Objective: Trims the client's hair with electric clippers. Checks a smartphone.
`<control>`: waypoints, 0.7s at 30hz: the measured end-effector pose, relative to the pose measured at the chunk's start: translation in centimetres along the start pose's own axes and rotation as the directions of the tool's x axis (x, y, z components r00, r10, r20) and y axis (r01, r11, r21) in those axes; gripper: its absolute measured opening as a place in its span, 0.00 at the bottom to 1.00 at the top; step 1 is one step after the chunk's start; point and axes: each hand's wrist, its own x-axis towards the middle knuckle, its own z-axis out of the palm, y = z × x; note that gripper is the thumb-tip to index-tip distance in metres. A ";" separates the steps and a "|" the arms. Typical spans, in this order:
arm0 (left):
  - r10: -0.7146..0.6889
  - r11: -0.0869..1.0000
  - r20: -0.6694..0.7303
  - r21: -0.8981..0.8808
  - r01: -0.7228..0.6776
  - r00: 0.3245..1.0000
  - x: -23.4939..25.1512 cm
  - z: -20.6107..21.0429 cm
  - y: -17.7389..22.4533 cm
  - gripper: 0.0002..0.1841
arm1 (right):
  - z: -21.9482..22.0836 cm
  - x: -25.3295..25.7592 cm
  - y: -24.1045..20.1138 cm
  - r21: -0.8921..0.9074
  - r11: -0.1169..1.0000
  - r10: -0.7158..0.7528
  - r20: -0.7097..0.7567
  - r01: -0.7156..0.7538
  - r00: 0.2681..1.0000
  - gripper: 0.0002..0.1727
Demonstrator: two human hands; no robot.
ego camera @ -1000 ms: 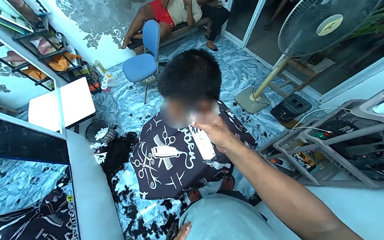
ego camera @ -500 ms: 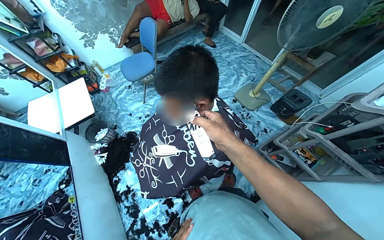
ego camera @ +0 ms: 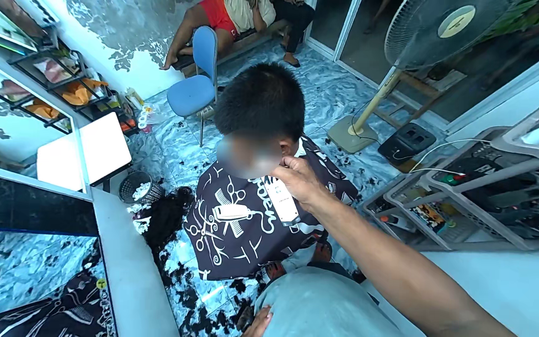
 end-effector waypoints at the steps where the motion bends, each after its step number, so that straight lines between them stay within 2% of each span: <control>1: 0.049 0.999 -0.013 0.003 -0.049 0.999 0.1 0.3 -1.0 0.40 | 0.0 0.0 -0.1 0.029 0.999 -0.024 -0.002 0.024 1.000 0.17; 3: 0.287 0.956 -0.079 -0.032 -0.290 0.955 1.3 2.7 -8.3 0.51 | 0.0 -0.2 -0.4 0.079 0.992 -0.096 0.008 0.095 0.995 0.16; 4: 0.356 0.932 -0.102 -0.038 -0.362 0.929 1.9 3.8 -11.2 0.56 | 0.0 -0.2 -0.4 0.076 0.992 -0.107 0.012 0.105 0.994 0.16; 5: 0.379 0.923 -0.096 -0.024 -0.383 0.920 2.2 4.1 -12.5 0.59 | -0.1 -0.2 -0.4 0.055 0.995 -0.085 0.015 0.084 0.996 0.17; 8: 0.355 0.934 -0.063 -0.016 -0.357 0.933 2.1 3.9 -12.3 0.60 | -0.4 -0.1 -0.2 -0.009 1.000 0.004 0.002 -0.004 1.000 0.17; 12: 0.354 0.934 -0.062 -0.022 -0.356 0.933 2.1 3.9 -11.9 0.59 | -0.2 -0.5 -1.0 0.061 0.993 -0.101 0.027 0.099 0.995 0.17; 16: 0.387 0.921 -0.072 -0.007 -0.389 0.919 2.2 4.1 -12.4 0.60 | -0.3 -0.3 -0.6 -0.014 1.000 0.002 -0.012 -0.002 1.000 0.18; 19: 0.378 0.924 -0.089 -0.025 -0.382 0.921 2.2 4.5 -12.8 0.57 | -0.4 0.0 -1.0 0.085 0.991 -0.101 -0.017 0.102 0.995 0.16; 21: 0.369 0.928 -0.080 -0.027 -0.372 0.926 2.3 4.5 -12.7 0.56 | -0.4 0.0 -1.0 0.067 0.992 -0.104 -0.013 0.105 0.994 0.15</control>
